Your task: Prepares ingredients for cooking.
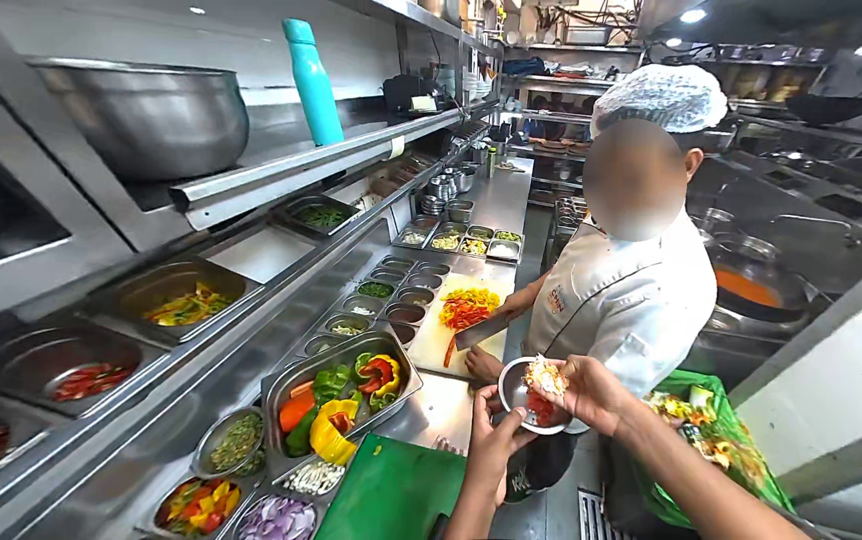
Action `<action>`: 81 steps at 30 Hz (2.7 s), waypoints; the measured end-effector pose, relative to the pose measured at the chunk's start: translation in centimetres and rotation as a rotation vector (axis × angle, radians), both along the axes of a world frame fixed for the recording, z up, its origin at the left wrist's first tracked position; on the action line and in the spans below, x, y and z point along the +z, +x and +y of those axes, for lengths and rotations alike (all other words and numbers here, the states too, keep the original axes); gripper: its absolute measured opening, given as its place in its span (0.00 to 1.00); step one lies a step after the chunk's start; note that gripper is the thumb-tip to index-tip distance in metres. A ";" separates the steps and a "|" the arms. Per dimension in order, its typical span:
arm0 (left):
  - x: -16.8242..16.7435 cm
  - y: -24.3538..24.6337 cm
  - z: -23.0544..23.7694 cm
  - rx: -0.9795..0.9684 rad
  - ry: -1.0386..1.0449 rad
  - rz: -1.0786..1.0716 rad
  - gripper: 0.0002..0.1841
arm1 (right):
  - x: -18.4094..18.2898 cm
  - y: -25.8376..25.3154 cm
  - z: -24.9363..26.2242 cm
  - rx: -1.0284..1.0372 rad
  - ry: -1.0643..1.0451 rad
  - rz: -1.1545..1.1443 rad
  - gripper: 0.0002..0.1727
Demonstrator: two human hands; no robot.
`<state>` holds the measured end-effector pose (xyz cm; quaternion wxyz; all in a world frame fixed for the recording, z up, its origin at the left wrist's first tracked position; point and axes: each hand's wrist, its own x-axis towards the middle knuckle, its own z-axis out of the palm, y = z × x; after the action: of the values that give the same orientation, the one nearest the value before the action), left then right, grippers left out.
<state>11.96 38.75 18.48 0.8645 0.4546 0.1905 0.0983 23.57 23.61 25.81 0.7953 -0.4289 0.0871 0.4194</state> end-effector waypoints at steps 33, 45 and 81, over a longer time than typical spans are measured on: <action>-0.5 -3.2 -0.6 -0.014 0.028 -0.044 0.33 | -0.7 -2.9 -0.7 -0.027 -0.045 0.003 0.18; -0.4 -3.5 -0.8 -0.010 0.039 -0.043 0.33 | -0.1 -3.4 -0.8 -0.025 -0.163 -0.092 0.16; -2.7 -7.4 1.3 0.200 0.048 0.076 0.33 | -1.1 -4.0 4.4 0.300 -0.206 -0.549 0.14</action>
<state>4.57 40.03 15.83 0.8313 0.4574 0.2651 0.1716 19.61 27.98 24.71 0.6709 -0.6122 -0.1528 0.3895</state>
